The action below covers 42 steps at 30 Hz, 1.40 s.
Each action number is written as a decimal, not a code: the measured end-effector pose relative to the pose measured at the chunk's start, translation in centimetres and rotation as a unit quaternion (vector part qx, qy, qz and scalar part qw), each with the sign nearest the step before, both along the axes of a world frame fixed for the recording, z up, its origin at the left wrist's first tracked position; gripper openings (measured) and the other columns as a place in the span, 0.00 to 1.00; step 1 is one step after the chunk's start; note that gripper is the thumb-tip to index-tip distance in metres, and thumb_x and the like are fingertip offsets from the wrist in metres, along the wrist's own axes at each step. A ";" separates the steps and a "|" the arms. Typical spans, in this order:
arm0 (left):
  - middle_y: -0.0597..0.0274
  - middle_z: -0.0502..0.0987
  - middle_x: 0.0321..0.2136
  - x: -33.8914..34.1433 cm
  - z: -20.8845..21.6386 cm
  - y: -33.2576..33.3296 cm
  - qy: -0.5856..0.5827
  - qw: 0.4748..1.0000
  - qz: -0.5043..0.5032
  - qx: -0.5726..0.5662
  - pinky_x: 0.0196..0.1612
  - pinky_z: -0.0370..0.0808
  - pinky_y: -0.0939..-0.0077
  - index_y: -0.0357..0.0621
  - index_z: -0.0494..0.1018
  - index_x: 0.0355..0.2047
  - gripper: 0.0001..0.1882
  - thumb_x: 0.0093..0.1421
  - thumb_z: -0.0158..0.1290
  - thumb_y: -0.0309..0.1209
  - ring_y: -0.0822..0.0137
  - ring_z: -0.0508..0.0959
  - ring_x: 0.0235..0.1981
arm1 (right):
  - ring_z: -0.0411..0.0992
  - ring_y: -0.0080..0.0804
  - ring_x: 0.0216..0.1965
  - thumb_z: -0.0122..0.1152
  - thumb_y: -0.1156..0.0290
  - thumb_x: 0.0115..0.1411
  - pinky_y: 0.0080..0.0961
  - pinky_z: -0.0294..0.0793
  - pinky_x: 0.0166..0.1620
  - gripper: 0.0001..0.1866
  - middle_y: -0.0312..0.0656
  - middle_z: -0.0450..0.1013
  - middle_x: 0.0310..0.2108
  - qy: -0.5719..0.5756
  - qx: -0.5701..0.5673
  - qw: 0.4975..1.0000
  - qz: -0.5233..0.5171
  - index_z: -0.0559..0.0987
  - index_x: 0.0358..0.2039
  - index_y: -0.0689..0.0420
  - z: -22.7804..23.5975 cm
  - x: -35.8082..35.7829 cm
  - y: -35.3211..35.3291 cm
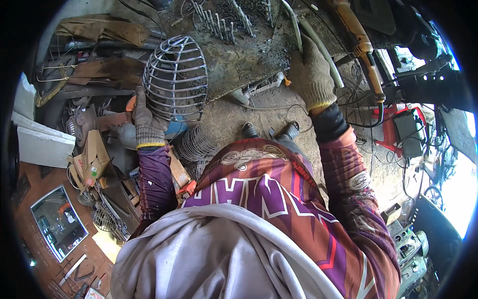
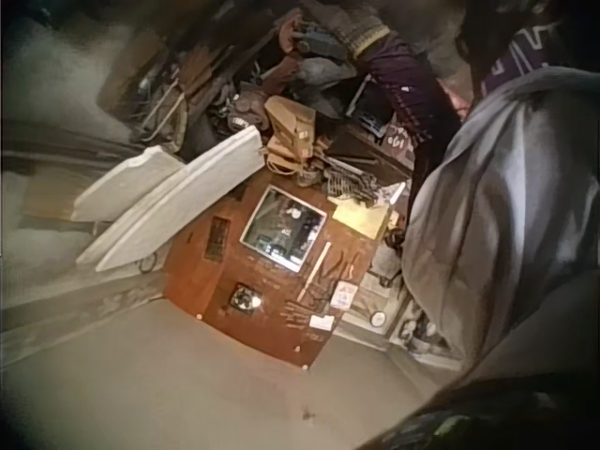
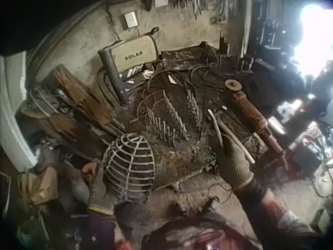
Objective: The person positions a wire basket on a workbench, then uses a welding torch and a handheld welding mask to weld different parts of the basket.
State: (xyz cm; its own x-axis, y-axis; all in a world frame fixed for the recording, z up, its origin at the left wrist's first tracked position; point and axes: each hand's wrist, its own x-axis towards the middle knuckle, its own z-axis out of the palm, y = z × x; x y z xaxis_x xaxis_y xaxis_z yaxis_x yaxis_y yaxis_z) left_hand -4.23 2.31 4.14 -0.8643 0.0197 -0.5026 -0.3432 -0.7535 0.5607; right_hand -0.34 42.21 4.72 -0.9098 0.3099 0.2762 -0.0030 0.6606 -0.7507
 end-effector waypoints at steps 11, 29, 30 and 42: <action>0.57 0.80 0.49 0.1 0.3 1.0 -0.032 0.990 0.065 -0.119 0.45 0.84 0.60 0.41 0.73 0.52 0.21 0.62 0.60 0.38 0.59 0.82 0.44 | 0.72 0.61 0.50 0.52 0.65 0.61 0.47 0.72 0.52 0.22 0.60 0.75 0.47 -0.045 0.070 0.996 -0.014 0.73 0.56 0.54 -1.4 -1.3 -0.5; 0.58 0.83 0.32 -0.3 4.5 0.2 0.036 0.972 -0.083 0.218 0.29 0.85 0.66 0.44 0.76 0.41 0.15 0.68 0.51 0.42 0.62 0.84 0.28 | 0.76 0.46 0.50 0.52 0.62 0.64 0.34 0.72 0.52 0.22 0.54 0.77 0.48 0.028 -0.061 0.997 -0.022 0.75 0.55 0.59 -2.0 -1.2 0.2; 0.57 0.83 0.30 -0.1 5.0 0.5 0.025 0.980 -0.057 0.191 0.24 0.82 0.73 0.41 0.76 0.40 0.16 0.68 0.50 0.42 0.65 0.82 0.24 | 0.76 0.45 0.50 0.52 0.62 0.64 0.35 0.72 0.52 0.22 0.53 0.77 0.47 0.011 -0.058 0.998 -0.032 0.75 0.55 0.59 -1.2 -1.4 0.2; 0.55 0.83 0.36 0.3 4.5 2.1 0.127 0.963 -0.060 0.230 0.31 0.87 0.70 0.38 0.75 0.44 0.15 0.70 0.46 0.38 0.62 0.85 0.31 | 0.72 0.58 0.51 0.52 0.61 0.61 0.47 0.72 0.54 0.23 0.58 0.75 0.47 -0.109 0.147 0.981 -0.063 0.75 0.54 0.55 1.3 -5.7 2.1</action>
